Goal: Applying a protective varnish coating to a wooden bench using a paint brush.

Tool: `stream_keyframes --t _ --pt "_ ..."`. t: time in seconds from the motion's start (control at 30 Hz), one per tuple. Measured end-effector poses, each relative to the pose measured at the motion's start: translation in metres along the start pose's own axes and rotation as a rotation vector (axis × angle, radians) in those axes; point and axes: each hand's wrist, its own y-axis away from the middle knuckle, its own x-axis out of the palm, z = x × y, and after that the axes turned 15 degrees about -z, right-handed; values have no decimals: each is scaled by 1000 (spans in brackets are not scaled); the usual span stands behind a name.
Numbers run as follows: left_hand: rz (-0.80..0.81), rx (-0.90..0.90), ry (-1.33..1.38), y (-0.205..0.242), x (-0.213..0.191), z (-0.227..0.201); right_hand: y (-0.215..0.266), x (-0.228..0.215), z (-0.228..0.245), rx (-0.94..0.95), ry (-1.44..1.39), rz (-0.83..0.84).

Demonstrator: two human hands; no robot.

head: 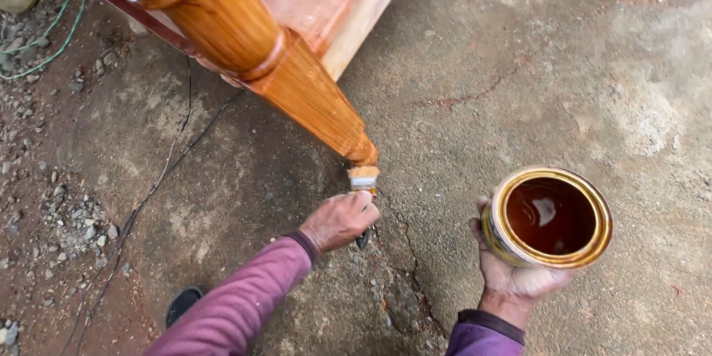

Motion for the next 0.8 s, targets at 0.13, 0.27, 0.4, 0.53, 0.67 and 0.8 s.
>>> stream_keyframes --t 0.13,0.27,0.4,0.53,0.67,0.8 --pt "7 -59 140 13 6 30 15 -5 -16 39 -65 35" --pt "551 -367 -108 59 -1 110 39 18 -31 -56 15 6" --pt "570 -162 72 93 -60 170 60 35 -63 -142 89 -78" --pt "510 -155 332 114 -138 209 81 40 -102 -177 85 -176" --pt "435 -153 399 121 -191 251 112 86 -143 -236 111 -358" --pt "63 -565 631 141 -197 291 146 143 -188 -282 76 -468"
